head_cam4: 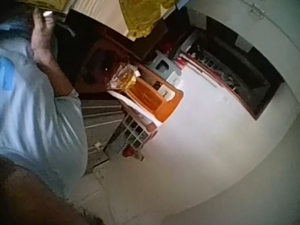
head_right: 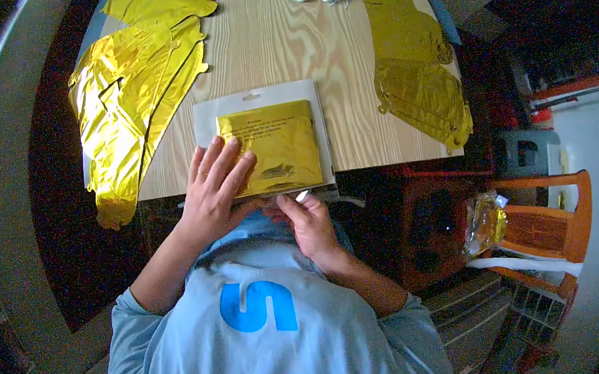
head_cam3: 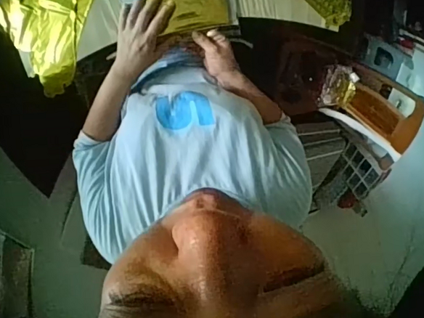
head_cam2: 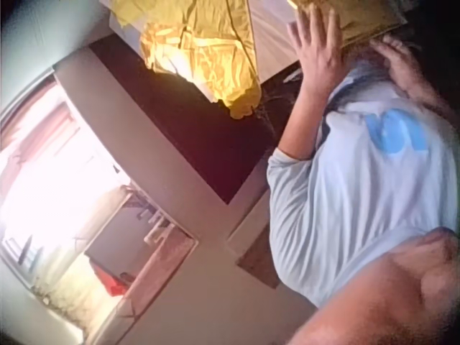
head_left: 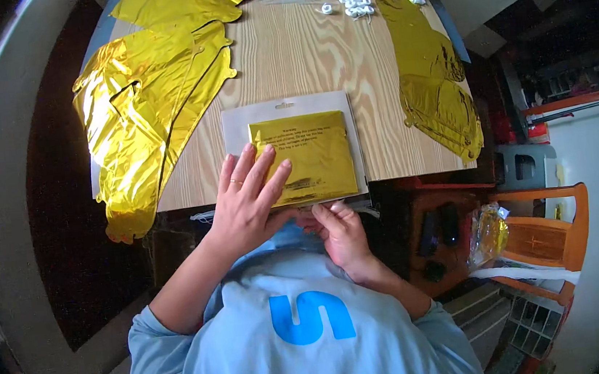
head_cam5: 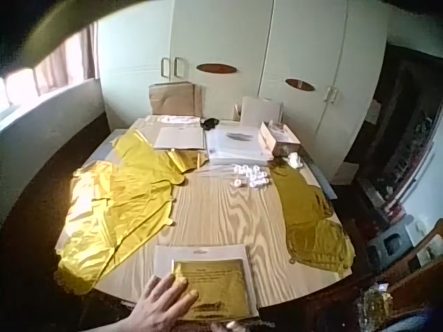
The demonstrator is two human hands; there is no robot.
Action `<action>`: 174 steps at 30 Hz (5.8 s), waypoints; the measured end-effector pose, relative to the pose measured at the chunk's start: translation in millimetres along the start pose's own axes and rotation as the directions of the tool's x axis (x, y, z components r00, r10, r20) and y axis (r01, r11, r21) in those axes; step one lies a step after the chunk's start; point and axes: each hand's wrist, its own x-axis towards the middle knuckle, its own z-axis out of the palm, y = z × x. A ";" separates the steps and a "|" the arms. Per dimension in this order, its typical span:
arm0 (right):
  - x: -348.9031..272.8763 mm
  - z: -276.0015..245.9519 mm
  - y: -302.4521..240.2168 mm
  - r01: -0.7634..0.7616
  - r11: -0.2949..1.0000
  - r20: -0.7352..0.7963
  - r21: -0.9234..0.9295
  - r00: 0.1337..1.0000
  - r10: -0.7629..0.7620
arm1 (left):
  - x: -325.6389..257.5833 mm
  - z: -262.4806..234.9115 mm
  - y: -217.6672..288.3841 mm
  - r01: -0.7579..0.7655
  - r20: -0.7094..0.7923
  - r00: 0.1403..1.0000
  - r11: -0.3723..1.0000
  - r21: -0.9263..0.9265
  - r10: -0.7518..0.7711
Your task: Folding and packaging gold-colored film into plastic sleeves with cardboard inserts.
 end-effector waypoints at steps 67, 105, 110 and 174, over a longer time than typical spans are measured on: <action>15.7 -25.3 -14.4 0.166 0.946 0.050 -0.277 0.986 -0.158 | 74.5 29.5 24.6 -0.218 -0.022 0.976 0.976 0.005 0.218; 368.5 40.6 -282.1 0.304 -0.787 0.624 -0.538 0.770 -0.129 | 52.1 -4.4 -14.2 -0.062 -0.034 0.998 0.983 -0.171 0.057; 232.8 49.8 -271.0 0.584 -0.461 0.726 -0.668 0.648 -0.231 | 49.4 0.6 -13.2 -0.088 -0.105 0.992 0.979 -0.185 0.069; 9.4 -36.1 -105.0 0.718 -0.170 0.733 -0.675 0.630 -0.256 | 55.3 13.6 -7.9 -0.319 -0.035 0.944 0.886 -0.337 0.327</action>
